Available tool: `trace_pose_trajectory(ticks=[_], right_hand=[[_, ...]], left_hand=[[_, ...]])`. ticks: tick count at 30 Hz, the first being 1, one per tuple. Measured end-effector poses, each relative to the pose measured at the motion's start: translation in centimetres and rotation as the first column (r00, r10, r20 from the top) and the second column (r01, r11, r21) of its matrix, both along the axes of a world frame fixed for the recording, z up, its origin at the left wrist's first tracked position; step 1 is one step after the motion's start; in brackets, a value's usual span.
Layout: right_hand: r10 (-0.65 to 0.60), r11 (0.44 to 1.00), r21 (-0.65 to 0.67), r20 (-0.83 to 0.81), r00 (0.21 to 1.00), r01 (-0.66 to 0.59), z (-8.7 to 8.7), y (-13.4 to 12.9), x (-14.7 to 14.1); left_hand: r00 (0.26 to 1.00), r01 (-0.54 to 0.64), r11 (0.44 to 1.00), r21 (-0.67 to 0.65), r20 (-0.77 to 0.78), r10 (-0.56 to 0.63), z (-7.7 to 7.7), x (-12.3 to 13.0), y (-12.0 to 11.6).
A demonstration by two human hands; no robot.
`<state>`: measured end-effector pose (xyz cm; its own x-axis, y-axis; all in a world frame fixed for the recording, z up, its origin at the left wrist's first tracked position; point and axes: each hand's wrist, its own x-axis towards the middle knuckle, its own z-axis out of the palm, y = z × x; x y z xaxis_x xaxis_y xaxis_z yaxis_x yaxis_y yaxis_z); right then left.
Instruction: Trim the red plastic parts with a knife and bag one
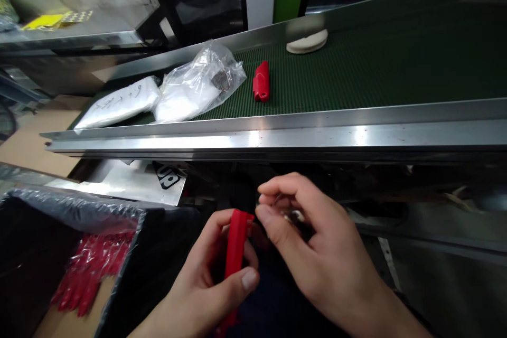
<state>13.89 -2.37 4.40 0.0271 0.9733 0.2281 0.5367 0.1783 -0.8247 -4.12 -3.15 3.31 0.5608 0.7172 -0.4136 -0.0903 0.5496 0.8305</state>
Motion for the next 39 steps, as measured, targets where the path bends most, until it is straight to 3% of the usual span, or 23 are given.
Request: trace_pose_trajectory(ticks=[4,10,16,27,33,36,39], right_hand=[[0.165,0.980,-0.102,-0.050,0.985,-0.170,0.2,-0.4,-0.2],[0.170,0.923,-0.295,-0.264,0.949,-0.247,0.0,-0.1,0.0],[0.163,0.907,-0.317,-0.341,0.926,-0.277,-0.1,-0.3,0.2],[0.210,0.946,-0.203,-0.206,0.956,-0.252,-0.4,-0.6,0.0],[-0.024,0.997,-0.073,-0.011,1.000,0.023,-1.7,-1.5,1.1],[0.061,0.993,0.088,0.172,0.983,-0.077,-1.8,-2.1,1.2],[0.119,0.955,0.225,0.308,0.944,-0.194,-1.6,-2.4,1.0]], left_hand=[[1.000,-0.008,0.999,0.032,-0.018,0.009,0.0,0.1,0.0],[0.991,0.117,0.991,0.063,-0.075,-0.112,-0.3,-0.6,-0.2],[0.986,0.154,0.984,0.086,-0.079,-0.147,-0.4,-0.8,-0.3],[0.993,0.042,0.998,0.049,-0.110,-0.037,-0.6,0.0,-0.5],[0.990,-0.104,0.993,0.053,-0.090,0.109,-0.5,0.4,0.0],[0.988,-0.129,0.991,0.035,-0.081,0.131,-0.4,0.4,0.1],[0.986,-0.155,0.988,0.020,-0.059,0.155,-0.2,0.4,0.2]])
